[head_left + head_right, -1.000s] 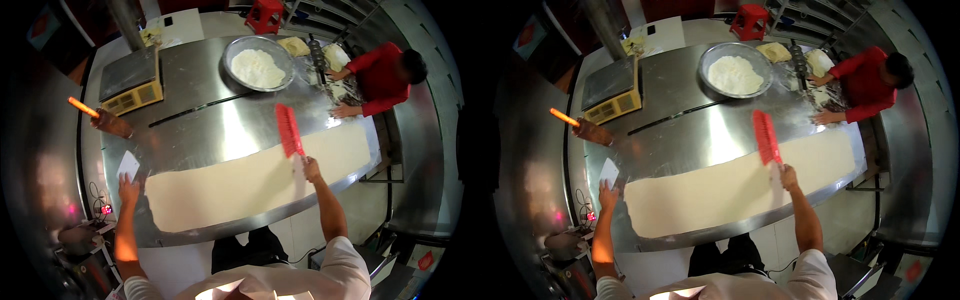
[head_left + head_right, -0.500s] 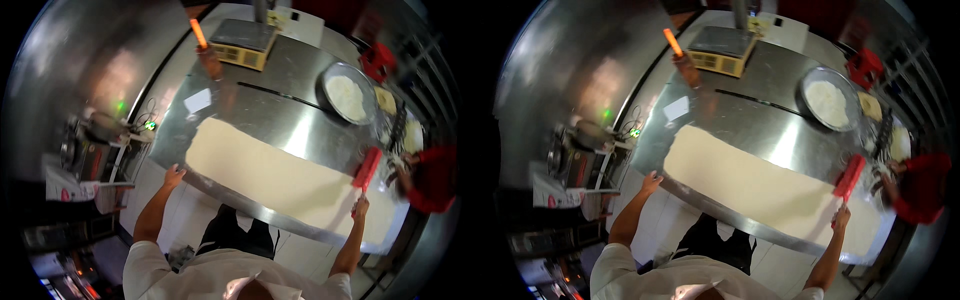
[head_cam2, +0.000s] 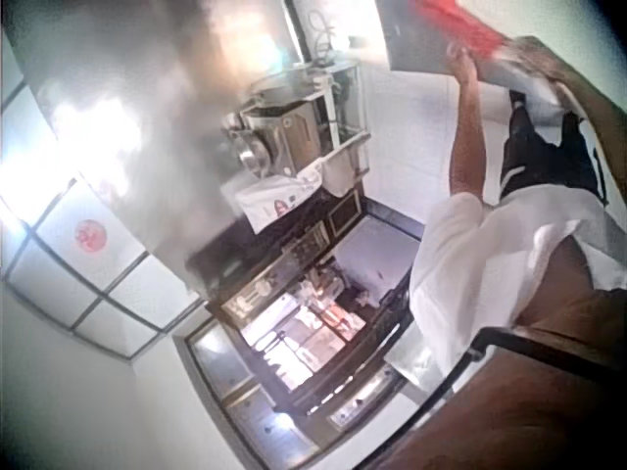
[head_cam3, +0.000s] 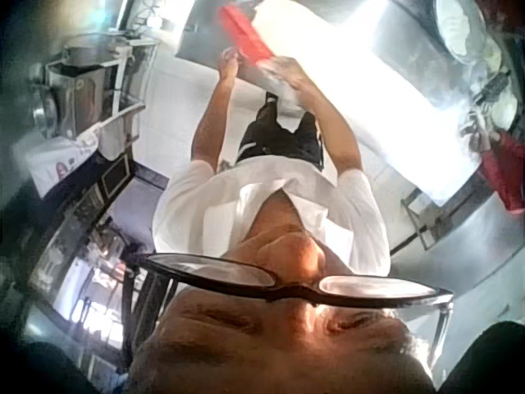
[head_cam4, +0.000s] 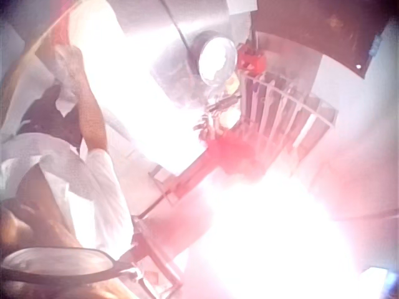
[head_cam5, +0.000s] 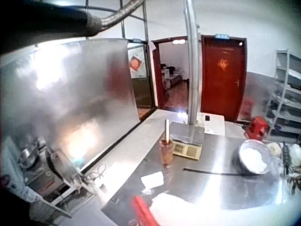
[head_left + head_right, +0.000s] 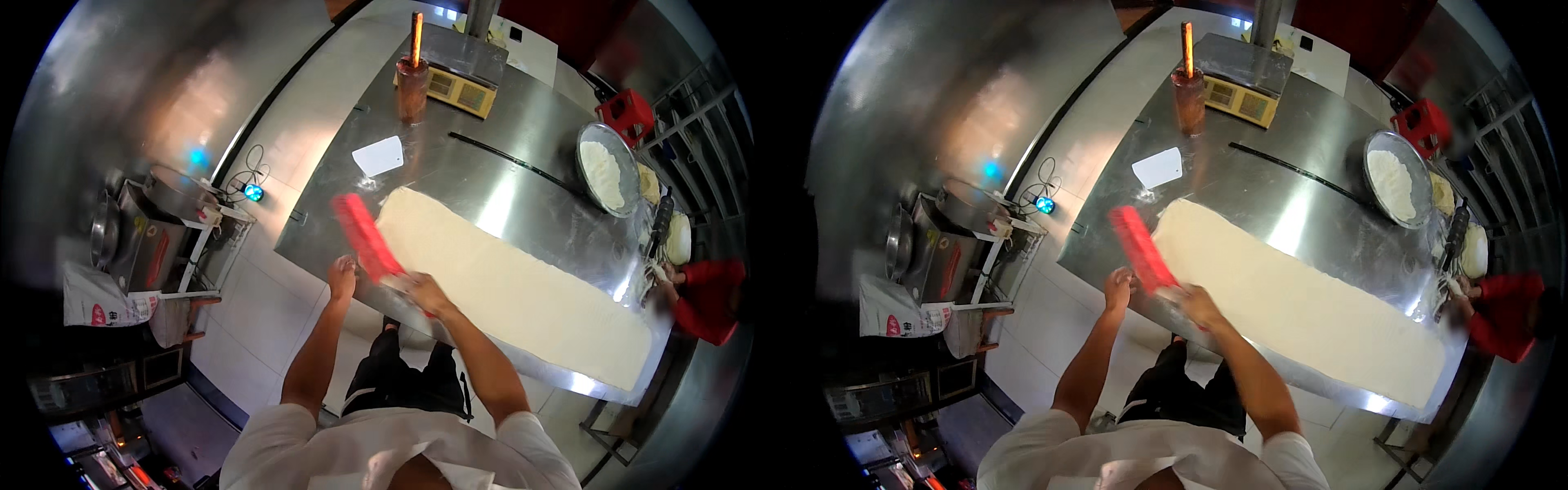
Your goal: The person brushes a large sheet of dough with a red brush, then uses a wooden rolling pin to flatten and smooth it. They fold the dough in half and continue to roll it out. Finally, they use a multi-blade dough cutter to slice the sheet into strips.
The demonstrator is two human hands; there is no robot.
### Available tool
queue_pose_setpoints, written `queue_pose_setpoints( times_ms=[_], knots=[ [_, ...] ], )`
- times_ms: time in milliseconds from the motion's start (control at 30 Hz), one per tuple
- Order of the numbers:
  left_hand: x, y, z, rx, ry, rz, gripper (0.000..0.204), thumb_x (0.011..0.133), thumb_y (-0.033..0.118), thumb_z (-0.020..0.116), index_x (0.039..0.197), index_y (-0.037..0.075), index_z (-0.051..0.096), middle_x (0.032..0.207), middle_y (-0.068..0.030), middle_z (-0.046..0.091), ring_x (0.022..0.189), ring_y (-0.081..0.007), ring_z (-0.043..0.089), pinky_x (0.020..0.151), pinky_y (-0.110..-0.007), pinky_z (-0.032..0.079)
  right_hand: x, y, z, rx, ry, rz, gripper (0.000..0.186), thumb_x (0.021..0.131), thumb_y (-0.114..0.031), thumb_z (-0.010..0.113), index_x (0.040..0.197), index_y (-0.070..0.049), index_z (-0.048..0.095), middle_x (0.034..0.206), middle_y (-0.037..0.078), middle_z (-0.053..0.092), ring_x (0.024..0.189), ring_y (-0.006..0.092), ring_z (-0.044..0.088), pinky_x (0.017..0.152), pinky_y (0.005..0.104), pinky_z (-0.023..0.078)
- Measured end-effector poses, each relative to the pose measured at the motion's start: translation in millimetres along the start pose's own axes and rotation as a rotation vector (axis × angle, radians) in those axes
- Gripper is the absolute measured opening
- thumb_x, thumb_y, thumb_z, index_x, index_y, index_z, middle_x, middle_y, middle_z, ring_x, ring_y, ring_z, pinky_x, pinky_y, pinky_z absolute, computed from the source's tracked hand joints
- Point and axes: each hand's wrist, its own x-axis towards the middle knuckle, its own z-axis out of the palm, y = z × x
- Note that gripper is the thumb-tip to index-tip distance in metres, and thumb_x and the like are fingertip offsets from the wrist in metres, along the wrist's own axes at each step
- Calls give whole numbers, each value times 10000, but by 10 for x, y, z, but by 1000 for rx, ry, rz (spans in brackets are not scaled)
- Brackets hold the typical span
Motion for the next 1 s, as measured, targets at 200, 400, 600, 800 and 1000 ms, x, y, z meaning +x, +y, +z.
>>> queue_pose_setpoints(
  times_ms=[200, 400, 600, 800, 1000],
  knots=[
    [-41, 142, -432, 3, -174, -106, 357, 987, 191, 570, 1266, -32, 590, 1077, -97, 653, 919, -187, 674, 701, -287, 556, 951, -398, 210, -142, 288, 169, 520, 1009, -460, 505, 1091, 25, 671, 826, 242, 704, 591, 325, 696, 562, 444, 577],
    [-149, 223, -380, -16, -204, -63, 371, 958, 193, 597, 1218, -71, 617, 986, -92, 660, 816, -149, 632, 683, -264, 515, 428, -27, -831, -134, 522, 348, 599, 1003, -504, 490, 1231, 36, 615, 1077, 256, 682, 766, 347, 718, 527, 414, 579],
    [198, 265, -158, 272, -250, 170, 470, 957, 173, 612, 1308, -122, 510, 1264, -251, 620, 1149, -300, 641, 973, -368, 499, 52, 256, -1298, -74, 581, 440, 589, 1006, -497, 483, 1212, 39, 611, 1012, 247, 699, 721, 366, 709, 610, 454, 593],
    [230, 281, 205, 458, -207, 141, 526, 941, 211, 641, 1334, -109, 498, 1252, -259, 637, 1110, -298, 662, 941, -368, 511, -1179, 1675, -2330, -106, 876, 449, 570, 996, -488, 510, 1157, 43, 641, 977, 266, 708, 717, 402, 711, 648, 468, 606],
    [366, 173, 392, 693, -30, 98, 564, 897, 314, 682, 1266, -93, 557, 1092, -210, 696, 965, -306, 678, 862, -388, 521, -2694, 3056, -3703, -169, 1088, 627, 550, 995, -508, 527, 1024, 25, 660, 859, 252, 700, 679, 369, 704, 538, 457, 577]
  ],
)
